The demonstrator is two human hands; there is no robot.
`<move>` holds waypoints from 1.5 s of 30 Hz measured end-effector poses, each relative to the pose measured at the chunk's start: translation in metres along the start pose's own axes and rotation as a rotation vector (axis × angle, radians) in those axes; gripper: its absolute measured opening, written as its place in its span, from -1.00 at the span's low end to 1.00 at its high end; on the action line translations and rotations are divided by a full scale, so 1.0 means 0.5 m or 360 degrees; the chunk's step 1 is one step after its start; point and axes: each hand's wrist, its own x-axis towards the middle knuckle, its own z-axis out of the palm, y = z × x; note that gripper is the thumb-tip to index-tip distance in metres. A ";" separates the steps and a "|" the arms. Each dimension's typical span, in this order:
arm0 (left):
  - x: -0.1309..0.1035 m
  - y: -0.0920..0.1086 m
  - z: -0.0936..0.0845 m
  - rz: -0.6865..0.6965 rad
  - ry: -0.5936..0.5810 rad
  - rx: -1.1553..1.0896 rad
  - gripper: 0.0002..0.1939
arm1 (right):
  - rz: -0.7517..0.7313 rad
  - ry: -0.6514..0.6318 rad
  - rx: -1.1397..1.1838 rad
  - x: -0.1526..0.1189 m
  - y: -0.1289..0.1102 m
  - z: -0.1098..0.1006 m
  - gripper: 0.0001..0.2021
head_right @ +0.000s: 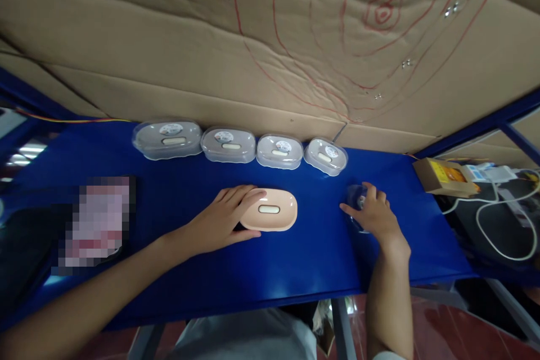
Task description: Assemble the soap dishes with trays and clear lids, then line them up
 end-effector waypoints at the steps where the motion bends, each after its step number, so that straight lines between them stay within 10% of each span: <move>1: 0.000 0.000 0.000 -0.0013 0.0002 -0.0028 -0.13 | -0.0144 -0.0001 0.0128 -0.011 -0.003 -0.006 0.06; 8: 0.005 0.003 0.016 -0.0160 -0.0054 -0.0250 0.35 | -0.1509 -0.0220 0.0634 -0.115 -0.184 -0.084 -0.27; 16: 0.005 -0.002 0.024 -0.0111 -0.0023 -0.0312 0.43 | -0.1962 -0.0195 0.0326 -0.137 -0.325 -0.046 -0.36; 38: 0.003 -0.007 0.018 -0.0038 -0.0005 -0.0304 0.18 | -0.1939 -0.0023 0.0724 -0.099 -0.309 0.025 -0.19; 45: 0.002 0.006 0.002 -0.0067 -0.0054 -0.0235 0.10 | -0.0914 0.0274 0.0681 -0.007 -0.259 0.023 -0.32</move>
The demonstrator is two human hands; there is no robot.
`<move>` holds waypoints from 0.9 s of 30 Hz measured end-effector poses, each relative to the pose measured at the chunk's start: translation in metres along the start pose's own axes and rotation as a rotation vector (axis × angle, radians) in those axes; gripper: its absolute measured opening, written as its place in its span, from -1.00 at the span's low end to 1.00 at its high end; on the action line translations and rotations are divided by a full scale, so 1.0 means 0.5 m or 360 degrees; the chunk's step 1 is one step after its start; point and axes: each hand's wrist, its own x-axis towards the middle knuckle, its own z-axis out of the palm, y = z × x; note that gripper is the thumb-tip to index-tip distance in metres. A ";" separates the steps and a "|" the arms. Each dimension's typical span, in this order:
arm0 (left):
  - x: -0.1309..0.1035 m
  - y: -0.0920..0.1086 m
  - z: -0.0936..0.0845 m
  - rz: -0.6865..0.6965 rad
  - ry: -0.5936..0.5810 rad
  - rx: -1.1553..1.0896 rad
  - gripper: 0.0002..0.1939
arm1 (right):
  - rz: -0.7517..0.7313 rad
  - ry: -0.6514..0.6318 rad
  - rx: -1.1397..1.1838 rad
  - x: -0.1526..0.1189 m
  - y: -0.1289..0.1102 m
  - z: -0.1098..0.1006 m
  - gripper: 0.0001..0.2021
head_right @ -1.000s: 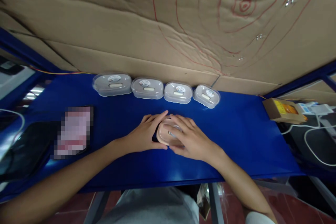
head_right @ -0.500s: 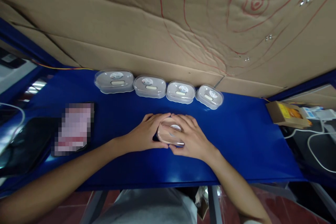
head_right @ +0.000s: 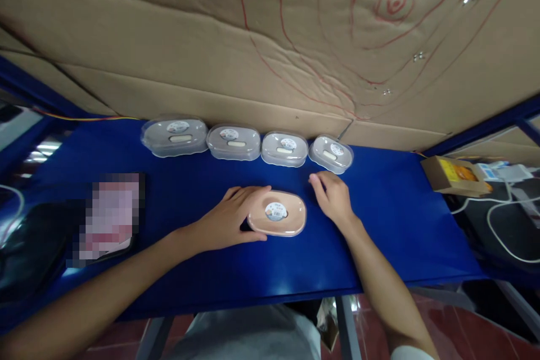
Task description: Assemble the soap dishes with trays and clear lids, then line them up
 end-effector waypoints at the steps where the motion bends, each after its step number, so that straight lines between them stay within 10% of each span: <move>1: 0.000 0.003 -0.002 -0.0008 -0.0009 0.0005 0.09 | 0.0101 0.0050 -0.0062 0.007 0.014 -0.004 -0.30; 8: -0.001 0.006 -0.003 0.0004 -0.0017 0.0021 0.03 | 0.0535 0.0356 -0.0519 0.017 0.076 -0.040 -0.27; 27: 0.001 0.012 -0.007 -0.0020 -0.0071 0.0067 0.06 | 0.0324 0.0232 -0.0398 0.021 0.134 -0.009 -0.53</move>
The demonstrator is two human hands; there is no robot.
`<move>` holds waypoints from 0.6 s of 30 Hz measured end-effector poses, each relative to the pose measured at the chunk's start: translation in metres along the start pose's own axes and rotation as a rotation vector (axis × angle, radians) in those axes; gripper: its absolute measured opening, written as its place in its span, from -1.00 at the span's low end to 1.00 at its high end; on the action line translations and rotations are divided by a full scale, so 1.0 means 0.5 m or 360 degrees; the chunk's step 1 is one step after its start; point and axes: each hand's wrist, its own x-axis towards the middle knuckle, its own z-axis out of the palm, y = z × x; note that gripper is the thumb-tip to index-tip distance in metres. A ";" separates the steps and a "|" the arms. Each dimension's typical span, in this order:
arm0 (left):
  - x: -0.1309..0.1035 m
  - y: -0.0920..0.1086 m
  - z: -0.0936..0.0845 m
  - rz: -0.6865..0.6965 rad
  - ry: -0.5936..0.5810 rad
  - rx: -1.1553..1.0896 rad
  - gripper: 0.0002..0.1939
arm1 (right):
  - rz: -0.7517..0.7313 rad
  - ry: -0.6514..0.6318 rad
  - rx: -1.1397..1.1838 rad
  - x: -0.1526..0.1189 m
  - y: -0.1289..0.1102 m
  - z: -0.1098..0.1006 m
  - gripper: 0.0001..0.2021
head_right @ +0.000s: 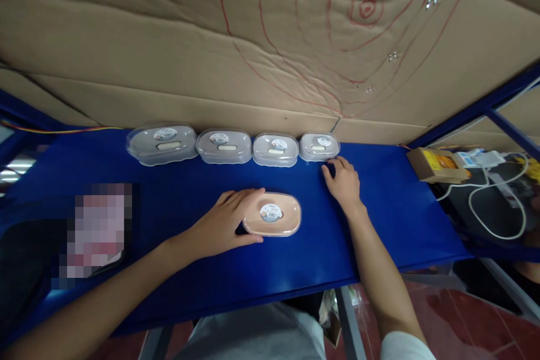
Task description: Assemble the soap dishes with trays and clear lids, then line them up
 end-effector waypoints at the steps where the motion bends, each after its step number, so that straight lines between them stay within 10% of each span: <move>1: 0.000 0.000 0.000 -0.0001 -0.0003 0.0002 0.05 | -0.0018 0.0004 0.0018 0.000 -0.002 0.000 -0.55; 18: -0.003 -0.001 0.000 -0.0005 0.0000 0.0047 0.11 | -0.0072 0.0075 0.0281 -0.001 -0.014 0.010 -0.63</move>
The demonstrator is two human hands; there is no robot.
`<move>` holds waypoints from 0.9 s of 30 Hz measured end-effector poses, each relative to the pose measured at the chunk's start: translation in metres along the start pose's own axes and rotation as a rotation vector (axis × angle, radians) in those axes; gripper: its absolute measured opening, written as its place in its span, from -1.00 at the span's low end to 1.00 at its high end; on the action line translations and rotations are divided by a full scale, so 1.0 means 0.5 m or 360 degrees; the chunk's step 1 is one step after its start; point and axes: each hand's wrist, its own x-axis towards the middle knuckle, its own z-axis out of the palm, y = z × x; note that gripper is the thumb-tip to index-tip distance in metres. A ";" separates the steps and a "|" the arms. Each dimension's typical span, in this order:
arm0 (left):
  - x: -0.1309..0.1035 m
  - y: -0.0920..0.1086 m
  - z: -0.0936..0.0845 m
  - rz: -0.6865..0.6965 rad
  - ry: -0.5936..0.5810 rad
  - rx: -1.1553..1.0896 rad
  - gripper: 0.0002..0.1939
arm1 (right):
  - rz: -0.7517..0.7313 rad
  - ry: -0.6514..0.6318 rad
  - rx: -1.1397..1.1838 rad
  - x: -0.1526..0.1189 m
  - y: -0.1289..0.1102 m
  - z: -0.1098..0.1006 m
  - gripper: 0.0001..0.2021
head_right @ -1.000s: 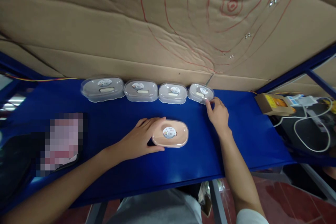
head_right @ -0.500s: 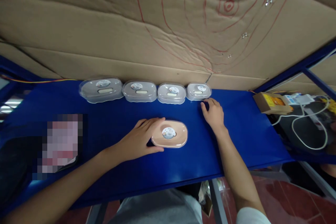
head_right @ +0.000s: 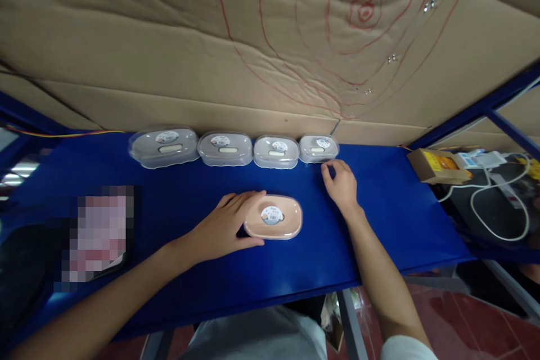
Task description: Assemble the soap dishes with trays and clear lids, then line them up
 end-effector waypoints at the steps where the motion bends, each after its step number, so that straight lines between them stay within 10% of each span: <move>1: 0.000 0.000 0.000 0.0001 -0.0001 0.0001 0.11 | 0.0044 0.0041 -0.0008 0.000 0.006 0.001 -0.61; 27: 0.000 -0.001 0.005 -0.0001 0.0007 -0.0034 0.12 | 0.0019 -0.0139 0.0090 0.000 -0.004 -0.013 -0.56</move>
